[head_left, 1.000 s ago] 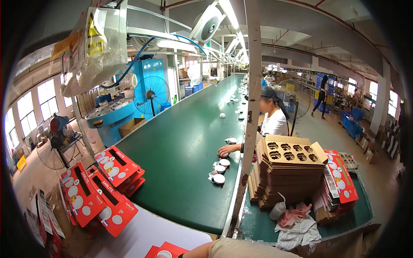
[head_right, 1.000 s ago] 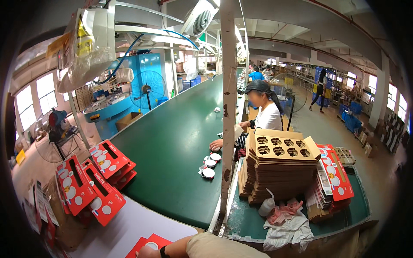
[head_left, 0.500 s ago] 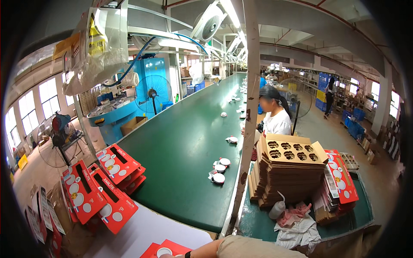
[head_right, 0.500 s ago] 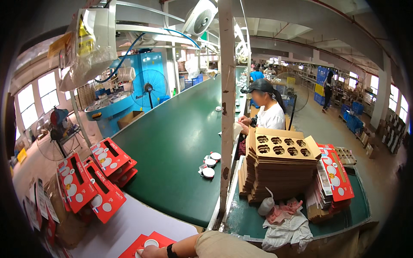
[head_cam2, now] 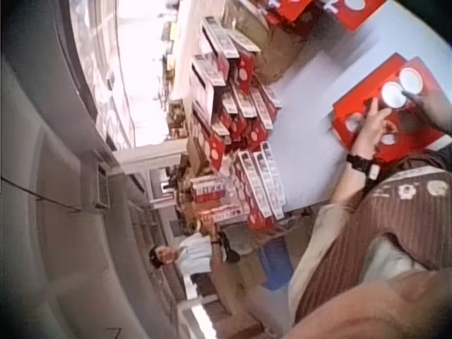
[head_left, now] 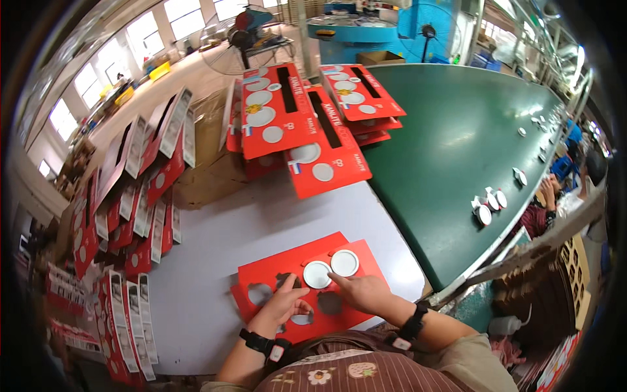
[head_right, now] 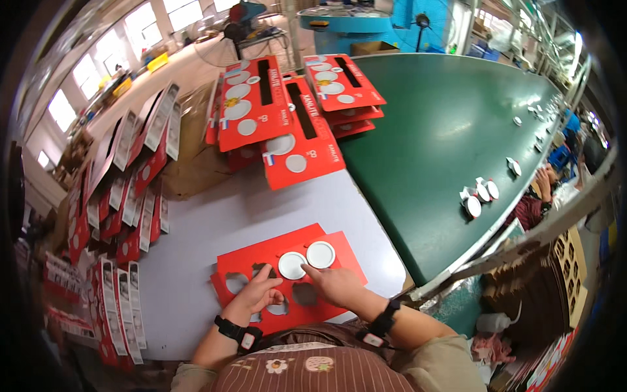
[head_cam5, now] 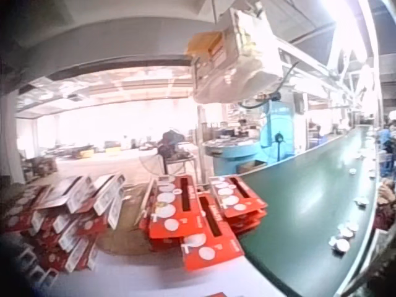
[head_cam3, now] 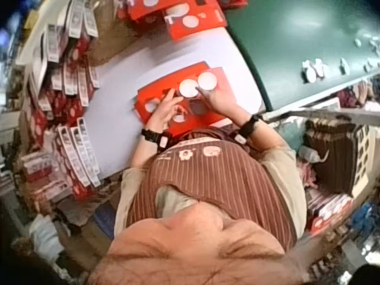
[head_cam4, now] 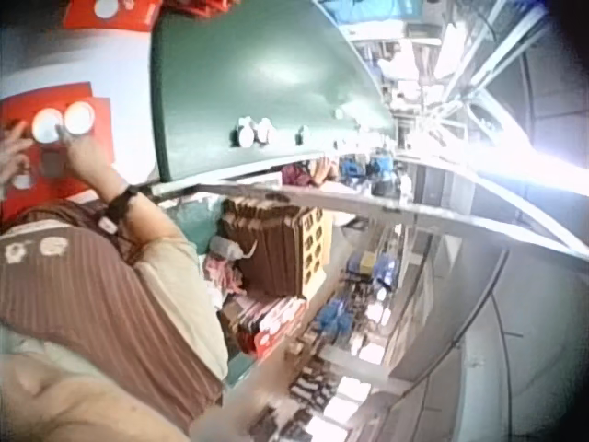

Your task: Assembling and filling cardboard lightbulb boxes on a factory production line.

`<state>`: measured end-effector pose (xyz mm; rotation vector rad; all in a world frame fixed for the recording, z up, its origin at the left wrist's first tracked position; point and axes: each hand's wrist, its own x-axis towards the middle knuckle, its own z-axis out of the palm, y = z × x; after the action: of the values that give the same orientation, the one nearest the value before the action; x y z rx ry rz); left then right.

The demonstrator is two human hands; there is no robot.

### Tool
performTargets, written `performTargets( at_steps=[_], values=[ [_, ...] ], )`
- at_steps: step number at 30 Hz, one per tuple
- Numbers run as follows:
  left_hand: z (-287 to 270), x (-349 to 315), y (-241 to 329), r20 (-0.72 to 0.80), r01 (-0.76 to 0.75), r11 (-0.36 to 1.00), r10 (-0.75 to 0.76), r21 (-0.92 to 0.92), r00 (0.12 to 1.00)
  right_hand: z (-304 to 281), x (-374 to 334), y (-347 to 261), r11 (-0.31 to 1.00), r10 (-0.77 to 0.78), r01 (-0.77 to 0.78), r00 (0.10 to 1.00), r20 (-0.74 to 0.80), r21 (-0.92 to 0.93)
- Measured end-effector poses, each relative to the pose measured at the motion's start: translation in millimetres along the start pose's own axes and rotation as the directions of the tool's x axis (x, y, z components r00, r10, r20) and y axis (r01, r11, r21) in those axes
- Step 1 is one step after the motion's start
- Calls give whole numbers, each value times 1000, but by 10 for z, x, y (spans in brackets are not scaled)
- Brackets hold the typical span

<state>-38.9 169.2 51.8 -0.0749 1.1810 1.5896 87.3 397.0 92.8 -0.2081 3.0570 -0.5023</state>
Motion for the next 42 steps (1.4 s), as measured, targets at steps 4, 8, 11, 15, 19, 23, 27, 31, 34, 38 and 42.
performTargets(
  at_steps=[4, 8, 11, 15, 19, 23, 27, 31, 34, 38, 42],
  values=[
    [111, 10, 70, -103, 37, 998, -32, 47, 994, -26, -53, -45, 987, 92, -49, 954, 285, -156],
    [65, 119, 47, -118, -18, 986, 37, 164, 992, 44, -69, 136, 990, 85, -102, 981, 174, 94],
    [-108, 187, 6, -290, 34, 968, 41, 248, 956, -52, -151, 650, 922, 353, -333, 933, -75, 196],
    [-516, 245, -33, -342, 14, 908, 144, 419, 929, -355, -412, 1795, 684, 728, -570, 491, -479, 455],
    [-1085, 521, -176, -330, 9, 706, 320, 708, 888, -554, -804, 2796, 342, 832, -758, -30, -554, 555],
    [-1594, 869, -348, -264, 1, 532, 420, 847, 868, -670, -1109, 3338, -16, 808, -692, -434, -399, 722],
    [-1863, 911, -311, -228, 155, 198, 433, 968, 872, -657, -1239, 3560, -145, 787, -557, -566, -246, 818],
    [-1621, 751, -129, -96, 149, -349, 165, 925, 982, -652, -1297, 3703, -198, 836, -573, -523, -169, 795],
    [-1154, 532, -34, -306, 244, 264, 231, 933, 923, -652, -1315, 3768, -197, 875, -590, -466, -131, 783],
    [-597, 275, 78, -442, 221, 706, 145, 673, 886, -532, -1281, 3852, -186, 890, -634, -432, -144, 751],
    [-574, 231, 44, -380, 164, 713, 153, 681, 912, -253, -1119, 3873, 86, 906, -419, -346, -246, 904]
  ],
)
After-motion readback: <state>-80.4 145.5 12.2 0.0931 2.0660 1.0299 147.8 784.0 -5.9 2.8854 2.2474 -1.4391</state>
